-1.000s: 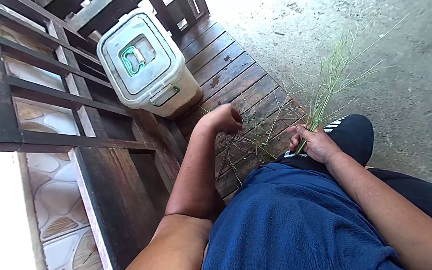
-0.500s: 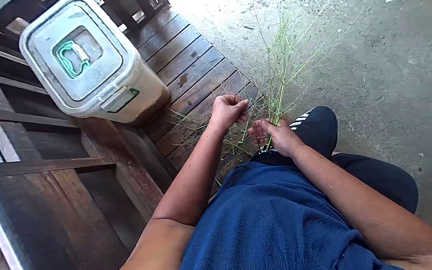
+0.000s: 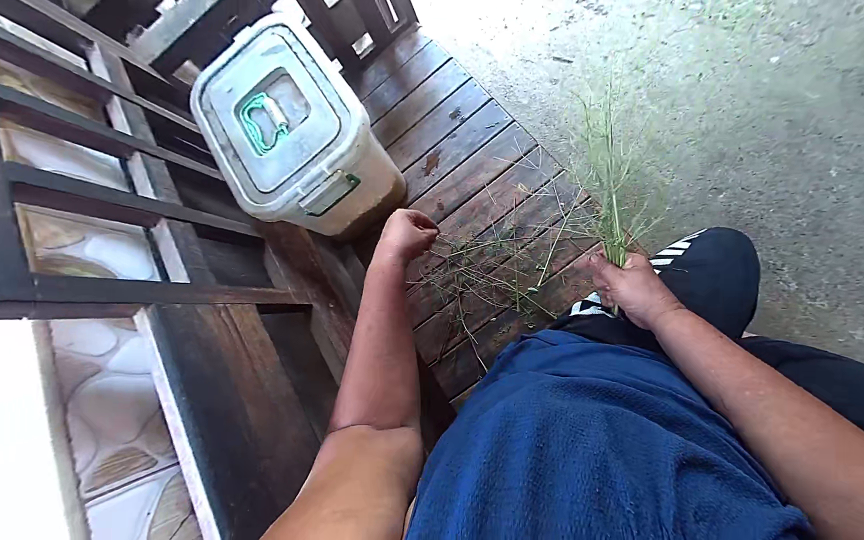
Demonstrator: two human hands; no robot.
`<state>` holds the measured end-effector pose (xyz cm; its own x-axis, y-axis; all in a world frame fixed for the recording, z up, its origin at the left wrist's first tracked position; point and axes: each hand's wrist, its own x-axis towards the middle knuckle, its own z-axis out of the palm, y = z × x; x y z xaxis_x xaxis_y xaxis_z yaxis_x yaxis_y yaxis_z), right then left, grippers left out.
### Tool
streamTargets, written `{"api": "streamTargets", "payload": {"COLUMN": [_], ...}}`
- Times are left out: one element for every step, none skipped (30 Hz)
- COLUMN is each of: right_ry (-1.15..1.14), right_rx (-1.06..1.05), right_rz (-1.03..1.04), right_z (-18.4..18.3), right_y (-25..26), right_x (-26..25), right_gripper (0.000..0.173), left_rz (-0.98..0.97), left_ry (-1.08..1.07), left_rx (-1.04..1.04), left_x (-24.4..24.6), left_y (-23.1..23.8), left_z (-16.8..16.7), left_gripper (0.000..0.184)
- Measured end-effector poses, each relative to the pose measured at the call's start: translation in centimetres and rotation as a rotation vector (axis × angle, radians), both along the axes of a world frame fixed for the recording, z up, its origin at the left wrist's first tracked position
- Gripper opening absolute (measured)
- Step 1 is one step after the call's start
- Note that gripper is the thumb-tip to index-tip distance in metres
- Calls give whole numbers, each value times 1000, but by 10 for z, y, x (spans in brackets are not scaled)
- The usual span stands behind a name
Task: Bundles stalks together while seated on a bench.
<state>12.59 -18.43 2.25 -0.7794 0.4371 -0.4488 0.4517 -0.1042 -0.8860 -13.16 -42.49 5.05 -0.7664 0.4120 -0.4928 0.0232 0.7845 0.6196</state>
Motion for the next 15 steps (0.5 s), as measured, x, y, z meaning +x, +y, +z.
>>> {"api": "streamTargets", "payload": {"right_ry": [18,48,77,101,116,127,137,146,150,154,152,141,130,125,121], "right_rx": [-27,-50,-73,-104,-140,-172,-202,-218,-218,-208,-191,-179,-167,-155,-154], "right_rz": [-5,-17,-34,-56,-86,-114,-139,-150,-147,-135,-120,-104,-98,-104,-118], "right_z": [0,1,2,1,0,0,-1,-2,-2,-1,-2,-3,-4,-4,-4], "right_y": [2,2,3,5,7,9,10,10,12,13,15,15,14,14,14], "right_x": [-1,0,1,2,3,4,4,6,7,6,5,5,6,5,5], "right_gripper": [22,23,24,25,27,27,28,29,29,29,28,27,27,27,28], "left_rz": [-18,-30,-44,-67,-101,-132,-153,-164,-158,-142,-121,-91,-67,-66,-96], "left_ry": [22,42,59,74,88,103,122,148,173,190,202,193,158,110,49], "left_rx": [-74,-98,-86,-60,-45,-40,-43,-50,-41,-10,30,54,44,14,-27], "left_x": [-1,1,7,13,19,25,30,34,36,35,33,31,29,23,16], "left_y": [-2,-1,3,9,16,23,29,33,37,39,38,34,28,24,19], "left_z": [-8,-16,-22,-31,-40,-49,-56,-63,-67,-67,-64,-59,-54,-47,-42], "left_gripper": [23,22,21,20,21,21,22,22,22,23,25,26,26,26,24]}}
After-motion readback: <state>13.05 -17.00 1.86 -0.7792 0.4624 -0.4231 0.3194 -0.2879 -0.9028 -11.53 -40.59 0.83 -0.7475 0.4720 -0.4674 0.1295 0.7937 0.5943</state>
